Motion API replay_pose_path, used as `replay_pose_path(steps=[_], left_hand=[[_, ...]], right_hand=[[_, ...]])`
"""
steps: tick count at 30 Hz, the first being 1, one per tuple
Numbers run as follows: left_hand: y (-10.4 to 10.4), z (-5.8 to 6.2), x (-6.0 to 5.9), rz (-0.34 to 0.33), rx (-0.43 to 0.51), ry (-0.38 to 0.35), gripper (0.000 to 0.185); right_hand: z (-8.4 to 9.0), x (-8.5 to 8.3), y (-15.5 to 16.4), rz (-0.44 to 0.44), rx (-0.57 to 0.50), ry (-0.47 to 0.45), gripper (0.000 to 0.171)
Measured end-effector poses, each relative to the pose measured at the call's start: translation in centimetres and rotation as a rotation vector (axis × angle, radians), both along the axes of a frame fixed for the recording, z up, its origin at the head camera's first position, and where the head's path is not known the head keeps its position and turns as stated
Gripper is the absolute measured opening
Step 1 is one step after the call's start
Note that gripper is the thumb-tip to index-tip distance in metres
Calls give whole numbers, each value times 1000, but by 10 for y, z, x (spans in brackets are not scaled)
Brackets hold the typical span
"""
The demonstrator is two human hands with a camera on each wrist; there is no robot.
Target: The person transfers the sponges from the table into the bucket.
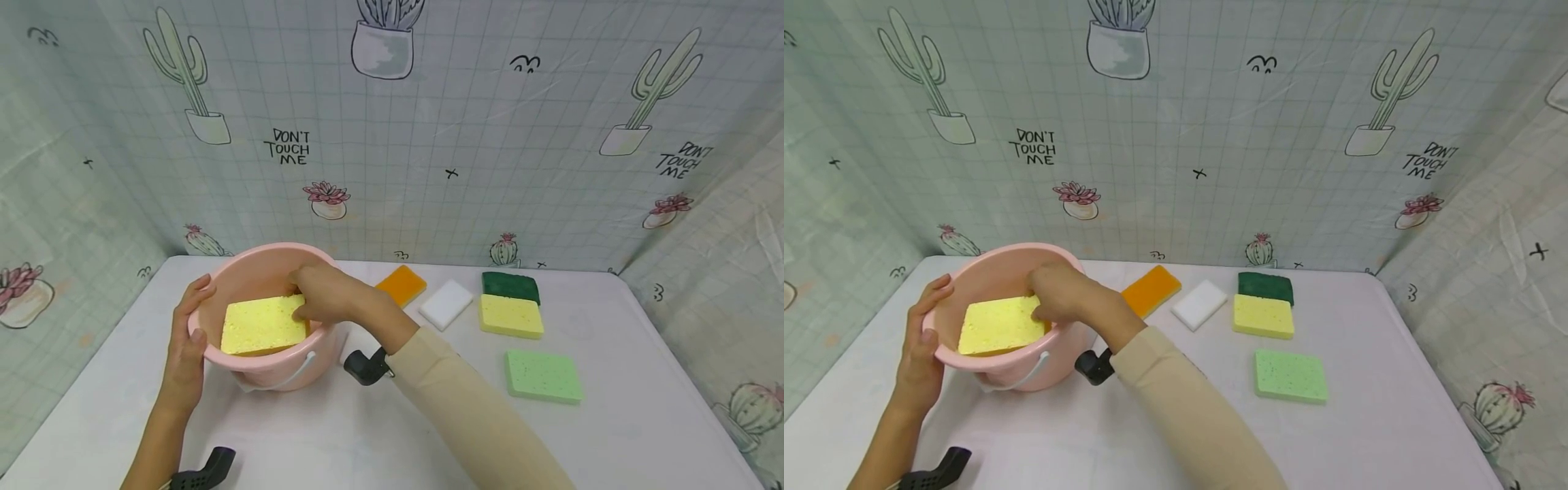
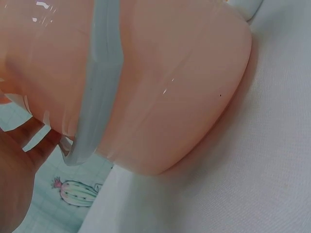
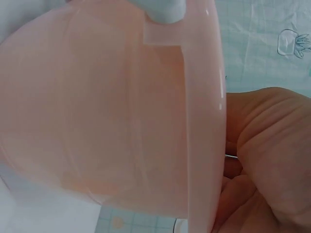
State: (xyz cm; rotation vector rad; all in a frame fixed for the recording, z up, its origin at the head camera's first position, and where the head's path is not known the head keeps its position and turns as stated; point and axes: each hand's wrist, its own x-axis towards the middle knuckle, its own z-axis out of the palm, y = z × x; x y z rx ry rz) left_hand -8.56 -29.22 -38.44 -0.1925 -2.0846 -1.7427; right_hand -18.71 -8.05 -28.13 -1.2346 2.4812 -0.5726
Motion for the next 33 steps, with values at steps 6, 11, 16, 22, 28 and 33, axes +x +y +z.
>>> replay_pose_path(steps=[6, 11, 16, 22, 28, 33], left_hand=[[-2, -3, 0, 1, -9, 2, 55], [-2, -4, -1, -16, -9, 37, 54], [-3, -6, -2, -46, 3, 84, 53], [-4, -7, -2, -39, 7, 85, 52], [-5, -9, -3, -46, 8, 98, 52], [-4, -7, -3, -45, -8, 103, 52]], right_hand=[[-1, 0, -1, -10, 11, 3, 23], [-1, 0, -1, -3, 20, 5, 28], [-2, 1, 1, -24, 4, -11, 38], [-1, 0, 8, -32, -47, 26, 36], [2, 4, 27, -49, -160, 52, 32], [2, 11, 43, -49, -248, 64, 31]])
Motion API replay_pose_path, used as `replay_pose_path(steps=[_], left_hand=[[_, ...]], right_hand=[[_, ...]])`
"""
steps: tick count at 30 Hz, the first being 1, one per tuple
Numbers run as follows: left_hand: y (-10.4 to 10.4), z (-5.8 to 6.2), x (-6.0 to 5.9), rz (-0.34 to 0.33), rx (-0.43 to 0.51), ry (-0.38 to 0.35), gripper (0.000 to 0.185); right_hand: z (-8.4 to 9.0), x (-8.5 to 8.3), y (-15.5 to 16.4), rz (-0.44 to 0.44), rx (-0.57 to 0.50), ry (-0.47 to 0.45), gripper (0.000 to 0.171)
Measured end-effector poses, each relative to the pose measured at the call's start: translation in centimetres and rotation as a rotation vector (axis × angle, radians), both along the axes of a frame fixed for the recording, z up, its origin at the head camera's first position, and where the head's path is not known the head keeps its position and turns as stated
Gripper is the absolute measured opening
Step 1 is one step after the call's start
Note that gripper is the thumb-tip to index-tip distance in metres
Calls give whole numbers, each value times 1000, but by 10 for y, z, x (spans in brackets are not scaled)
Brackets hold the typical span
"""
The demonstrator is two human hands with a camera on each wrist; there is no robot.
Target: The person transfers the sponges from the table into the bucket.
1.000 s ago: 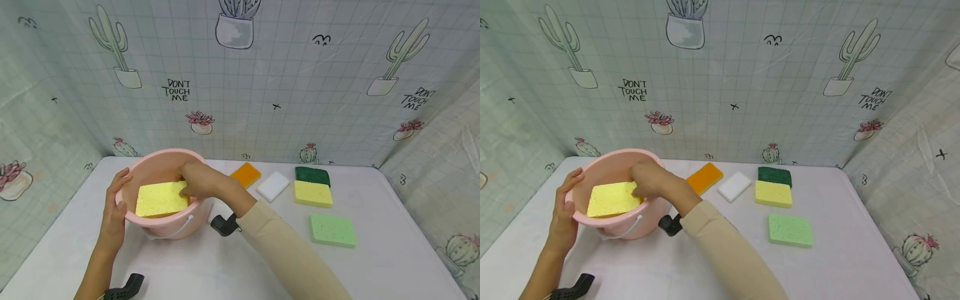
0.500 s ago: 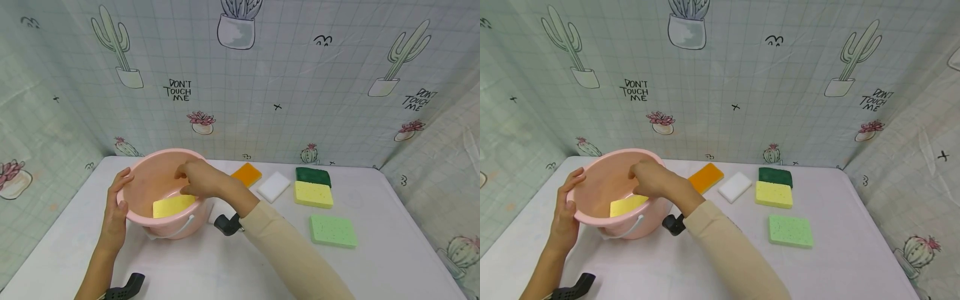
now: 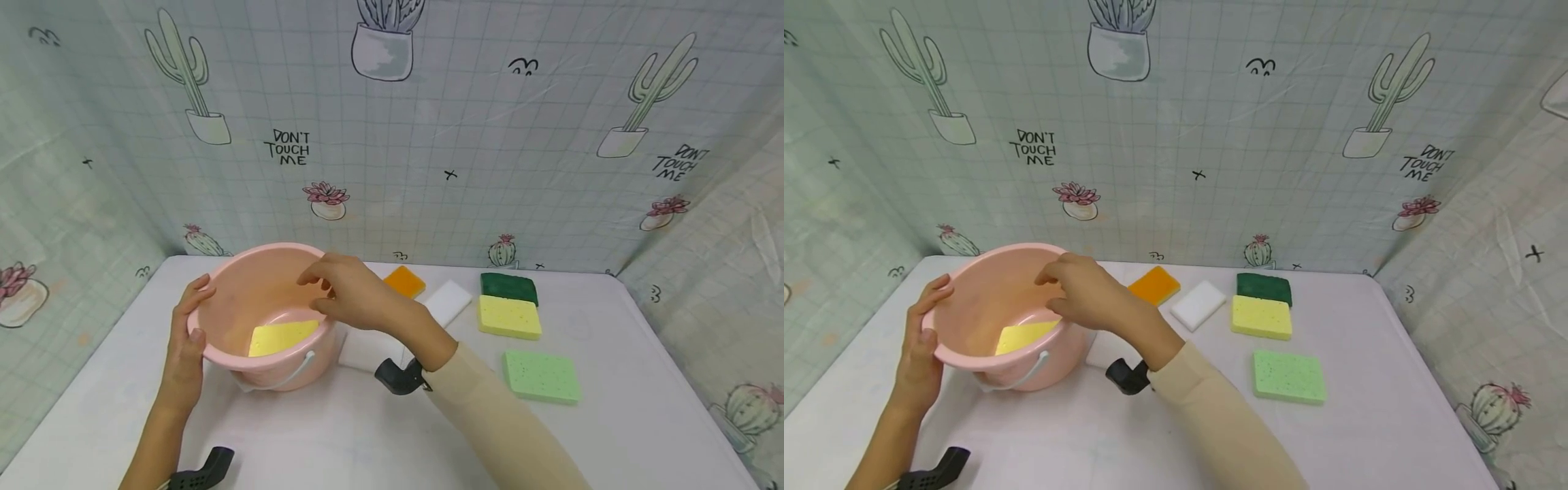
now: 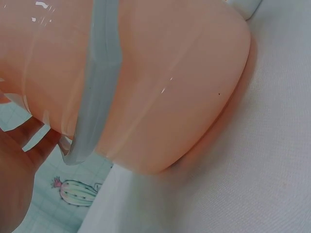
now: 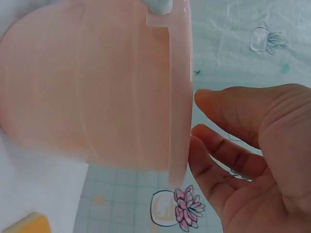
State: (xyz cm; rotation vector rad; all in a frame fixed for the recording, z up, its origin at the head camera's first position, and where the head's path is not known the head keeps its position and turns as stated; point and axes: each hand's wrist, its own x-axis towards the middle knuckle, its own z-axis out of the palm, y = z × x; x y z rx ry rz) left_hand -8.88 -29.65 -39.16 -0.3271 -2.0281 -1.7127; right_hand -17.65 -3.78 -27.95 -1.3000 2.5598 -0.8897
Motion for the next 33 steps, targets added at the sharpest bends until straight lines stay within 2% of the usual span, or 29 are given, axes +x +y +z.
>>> replay_pose_path(steps=[7, 15, 18, 24, 33], left_hand=[[2, 3, 1, 23, 16, -43, 53], [1, 2, 0, 7, 2, -11, 52], [1, 2, 1, 16, -3, -21, 53], [2, 3, 2, 48, -15, -63, 53], [4, 6, 2, 26, 7, -48, 54]], right_hand=[[-5, 12, 24, 11, -130, 24, 30], [-14, 22, 51, -47, -137, 8, 35], [-19, 24, 61, -74, -135, 20, 35], [-35, 23, 80, -126, -163, 64, 34], [-65, 14, 99, -211, -194, 37, 35]])
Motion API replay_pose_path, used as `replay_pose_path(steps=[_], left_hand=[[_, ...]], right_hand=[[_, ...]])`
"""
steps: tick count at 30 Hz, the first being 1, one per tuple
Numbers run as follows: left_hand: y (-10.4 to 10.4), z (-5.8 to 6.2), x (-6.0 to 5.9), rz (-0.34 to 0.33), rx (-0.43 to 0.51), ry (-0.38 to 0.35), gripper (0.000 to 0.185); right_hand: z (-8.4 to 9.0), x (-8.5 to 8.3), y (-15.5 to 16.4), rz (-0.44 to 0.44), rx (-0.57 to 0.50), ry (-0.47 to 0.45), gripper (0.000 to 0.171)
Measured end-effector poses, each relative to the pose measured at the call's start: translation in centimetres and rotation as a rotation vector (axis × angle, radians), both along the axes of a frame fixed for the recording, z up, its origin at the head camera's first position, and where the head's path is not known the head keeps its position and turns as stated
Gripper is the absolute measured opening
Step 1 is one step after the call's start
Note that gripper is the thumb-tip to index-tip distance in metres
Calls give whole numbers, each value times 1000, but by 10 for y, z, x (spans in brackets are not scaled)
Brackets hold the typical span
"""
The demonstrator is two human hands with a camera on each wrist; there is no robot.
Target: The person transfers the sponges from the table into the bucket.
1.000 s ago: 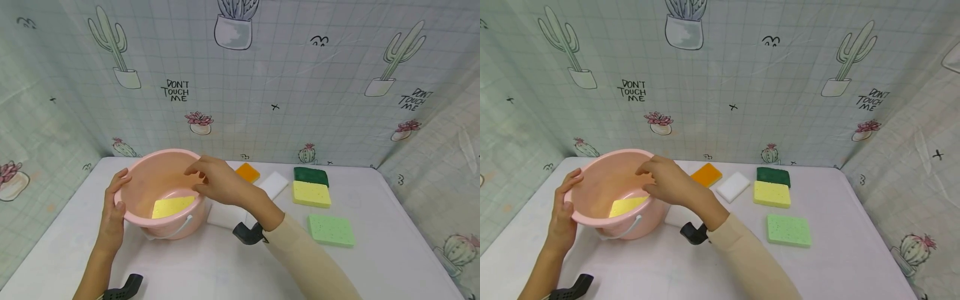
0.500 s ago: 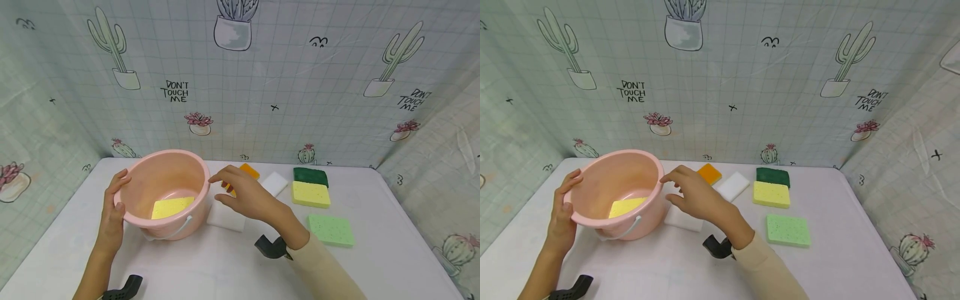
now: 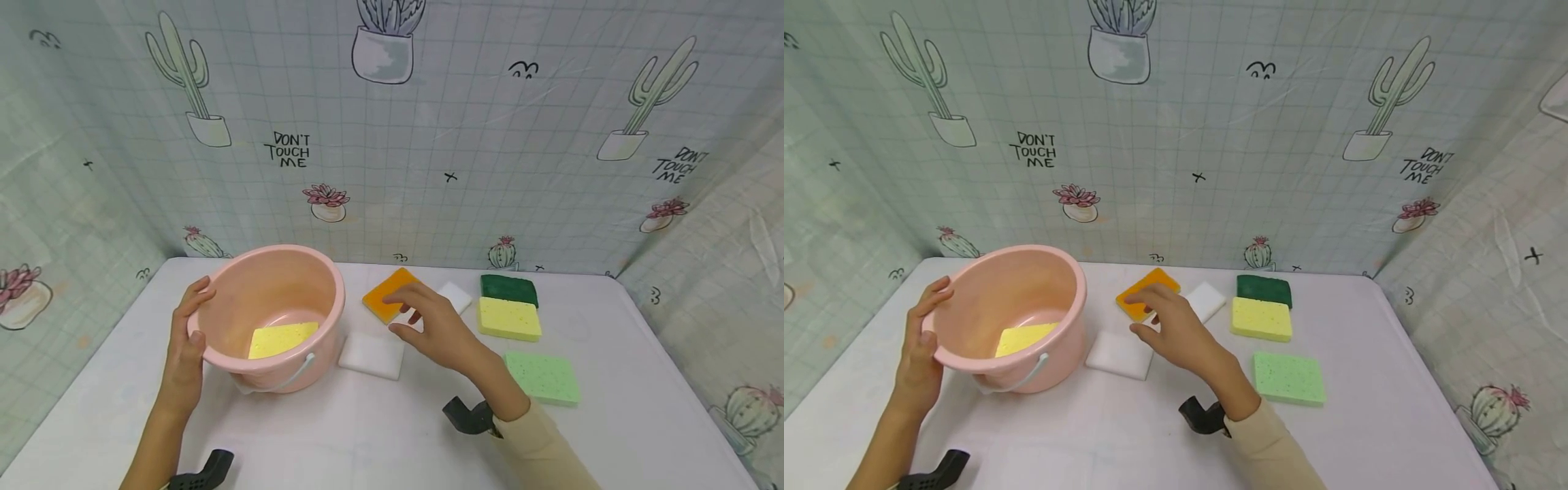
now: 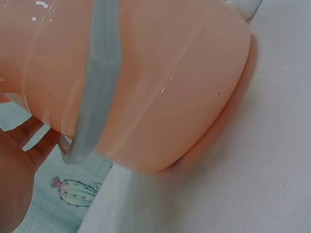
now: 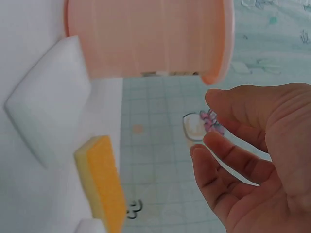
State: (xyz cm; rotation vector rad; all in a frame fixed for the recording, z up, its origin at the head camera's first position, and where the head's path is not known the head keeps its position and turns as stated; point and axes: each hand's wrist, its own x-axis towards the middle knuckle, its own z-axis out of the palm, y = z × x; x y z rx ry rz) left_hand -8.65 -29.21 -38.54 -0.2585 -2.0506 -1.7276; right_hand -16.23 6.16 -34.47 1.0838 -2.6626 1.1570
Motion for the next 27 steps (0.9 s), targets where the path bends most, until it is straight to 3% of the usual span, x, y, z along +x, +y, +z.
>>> replay_pose_path(steps=[7, 15, 27], left_hand=[[-2, -7, -2, -10, 18, 25, 53], [-5, -8, -5, -27, 38, 63, 54], [-1, -10, -5, -43, 53, 67, 54]], right_hand=[[-26, -11, 4, -78, -21, -37, 36], [-55, -31, -3, -173, -124, -138, 41], [-81, -45, -7, -260, -173, -214, 54]])
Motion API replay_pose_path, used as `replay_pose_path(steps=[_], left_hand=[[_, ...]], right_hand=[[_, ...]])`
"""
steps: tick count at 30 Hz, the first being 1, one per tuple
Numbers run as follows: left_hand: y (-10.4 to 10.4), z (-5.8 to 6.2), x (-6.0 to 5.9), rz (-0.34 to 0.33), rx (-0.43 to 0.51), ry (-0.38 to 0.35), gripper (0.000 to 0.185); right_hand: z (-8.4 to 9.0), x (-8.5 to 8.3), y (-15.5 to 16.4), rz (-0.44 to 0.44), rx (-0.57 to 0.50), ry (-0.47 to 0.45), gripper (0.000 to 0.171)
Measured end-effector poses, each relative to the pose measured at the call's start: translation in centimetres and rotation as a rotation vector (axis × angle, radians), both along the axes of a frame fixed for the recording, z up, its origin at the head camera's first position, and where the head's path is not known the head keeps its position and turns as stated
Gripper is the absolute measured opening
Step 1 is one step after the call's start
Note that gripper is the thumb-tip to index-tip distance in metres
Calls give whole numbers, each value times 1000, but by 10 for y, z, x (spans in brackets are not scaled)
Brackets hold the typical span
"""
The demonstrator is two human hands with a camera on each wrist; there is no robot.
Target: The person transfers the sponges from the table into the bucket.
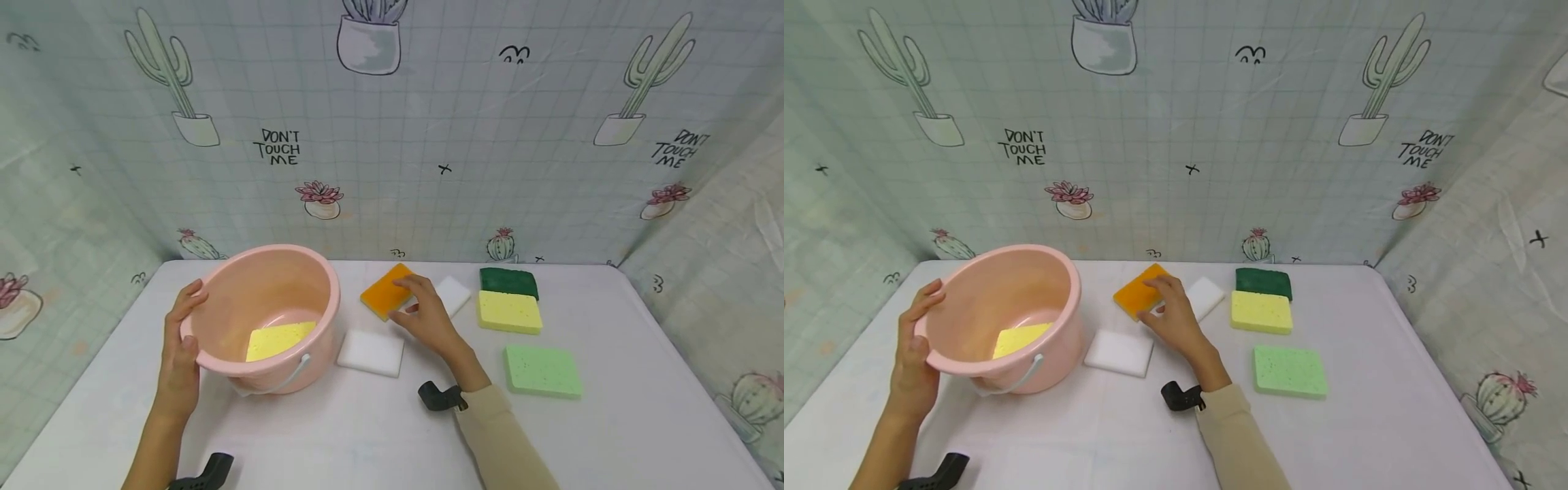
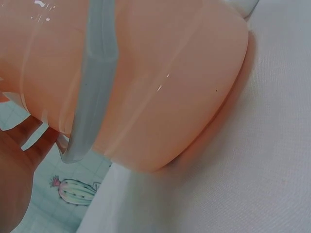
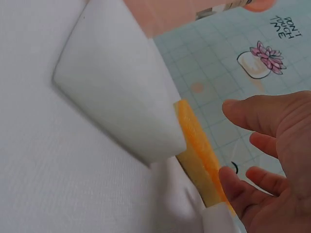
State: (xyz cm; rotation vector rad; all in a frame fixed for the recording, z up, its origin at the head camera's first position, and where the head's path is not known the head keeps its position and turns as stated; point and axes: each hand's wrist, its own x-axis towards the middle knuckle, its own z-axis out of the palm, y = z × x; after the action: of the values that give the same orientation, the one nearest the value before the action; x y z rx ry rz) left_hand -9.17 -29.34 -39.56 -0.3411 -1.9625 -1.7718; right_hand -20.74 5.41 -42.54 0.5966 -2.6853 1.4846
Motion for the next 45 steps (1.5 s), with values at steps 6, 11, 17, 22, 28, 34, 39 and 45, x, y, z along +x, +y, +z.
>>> replay_pose_path(steps=[6, 11, 17, 22, 28, 34, 39, 45], left_hand=[[0, 1, -1, -20, 25, 11, 54], [0, 2, 0, -14, 22, 2, 54], [-1, 2, -2, -42, 36, 18, 54], [-1, 0, -4, -64, 34, 44, 53], [-1, 2, -3, -38, 24, 22, 54], [-2, 2, -3, -34, 36, 10, 54], [-3, 0, -4, -53, 49, 22, 54], [-4, 0, -4, -32, 34, 2, 54]], right_hand=[[-5, -5, 1, -56, 32, -25, 54], [-7, -8, 4, -65, 41, -32, 51], [-7, -10, 9, -90, 30, -42, 48], [-8, -9, 11, -70, 11, -42, 47], [-7, -5, 11, -70, 53, -24, 47], [-4, -5, 12, -79, 82, 1, 47], [-5, -6, 13, -55, 98, -3, 50], [-7, -7, 16, -12, 111, 28, 51]])
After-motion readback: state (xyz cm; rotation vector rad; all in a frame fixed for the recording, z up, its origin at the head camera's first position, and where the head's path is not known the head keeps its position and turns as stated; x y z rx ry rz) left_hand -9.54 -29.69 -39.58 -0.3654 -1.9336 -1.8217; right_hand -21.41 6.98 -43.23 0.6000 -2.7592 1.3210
